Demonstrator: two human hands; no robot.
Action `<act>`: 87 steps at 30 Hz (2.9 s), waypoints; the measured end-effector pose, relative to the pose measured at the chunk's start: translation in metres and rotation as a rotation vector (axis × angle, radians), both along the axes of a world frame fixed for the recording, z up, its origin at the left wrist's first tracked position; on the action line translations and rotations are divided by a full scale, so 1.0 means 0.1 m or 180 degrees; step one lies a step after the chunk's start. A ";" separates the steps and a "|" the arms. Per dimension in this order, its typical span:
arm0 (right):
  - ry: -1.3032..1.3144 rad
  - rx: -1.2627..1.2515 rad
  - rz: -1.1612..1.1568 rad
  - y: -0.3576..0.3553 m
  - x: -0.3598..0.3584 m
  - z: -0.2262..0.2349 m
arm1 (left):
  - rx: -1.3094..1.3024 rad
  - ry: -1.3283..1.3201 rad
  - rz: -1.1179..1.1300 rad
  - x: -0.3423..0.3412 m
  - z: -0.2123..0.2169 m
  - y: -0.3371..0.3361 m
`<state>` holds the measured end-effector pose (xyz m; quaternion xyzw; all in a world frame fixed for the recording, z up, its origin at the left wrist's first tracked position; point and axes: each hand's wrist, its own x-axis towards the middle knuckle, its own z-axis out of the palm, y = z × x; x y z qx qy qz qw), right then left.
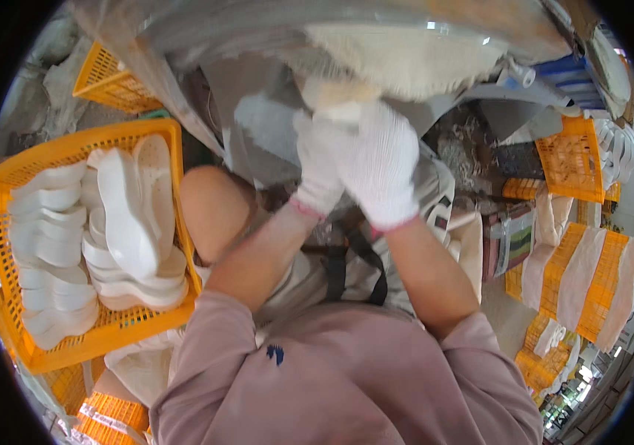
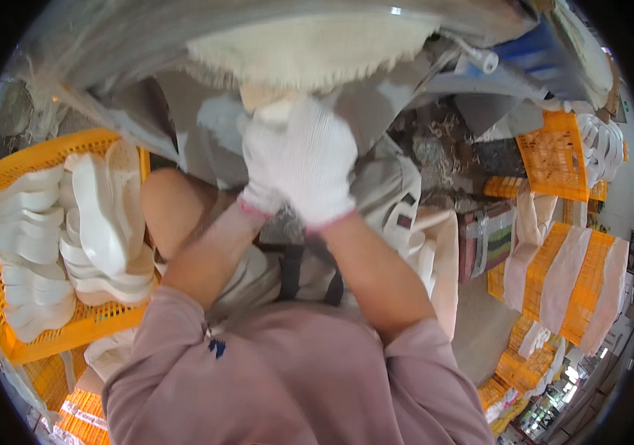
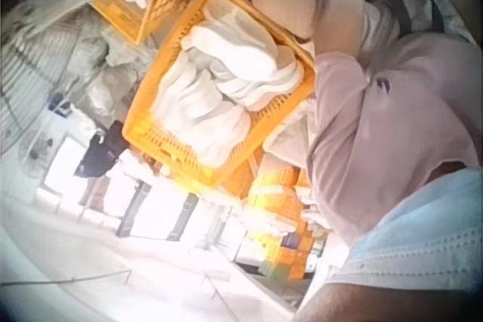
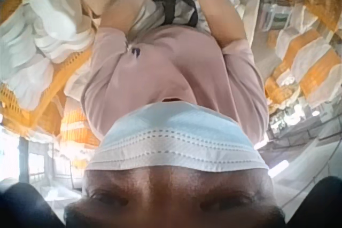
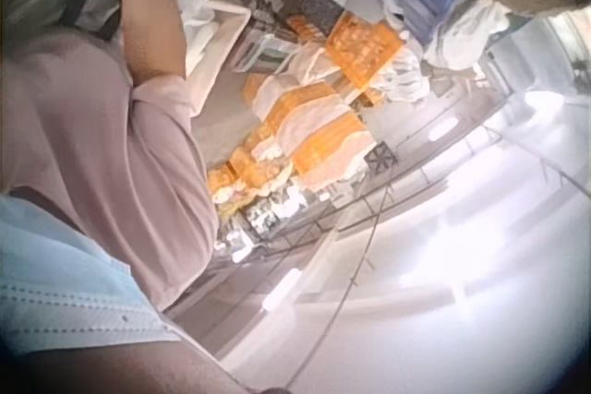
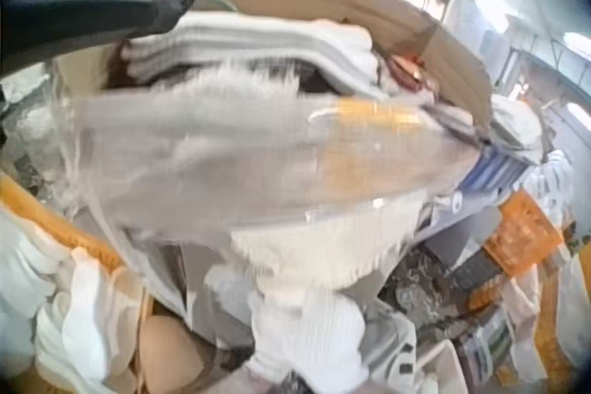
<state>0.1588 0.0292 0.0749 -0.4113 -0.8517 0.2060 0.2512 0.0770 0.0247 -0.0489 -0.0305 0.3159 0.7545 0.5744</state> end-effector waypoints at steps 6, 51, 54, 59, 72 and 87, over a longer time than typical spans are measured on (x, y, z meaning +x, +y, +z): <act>-0.0746 -0.0368 0.0515 -0.47 0.41 0.28 | -0.0131 -0.0680 -0.0847 -0.12 -0.08 0.11; 0.1394 -0.4311 0.0883 -1.13 1.41 -0.21 | 0.0656 0.0780 0.0289 -0.39 1.12 -2.36; 0.1611 -0.3652 -0.0628 -1.10 1.56 0.01 | 0.0649 -0.1093 -0.0237 0.19 0.50 -1.71; 0.1144 -0.1942 -0.1207 -1.09 1.69 0.44 | 0.0033 -0.0724 -0.0925 0.83 0.28 -0.37; -0.0010 -0.0279 -0.0559 1.21 0.71 -0.07 | -0.1390 0.4283 -0.2697 -0.86 0.57 -0.08; 0.1608 -0.0733 -0.1041 0.80 1.01 -0.12 | -0.0165 0.3280 -0.1061 0.42 0.06 0.88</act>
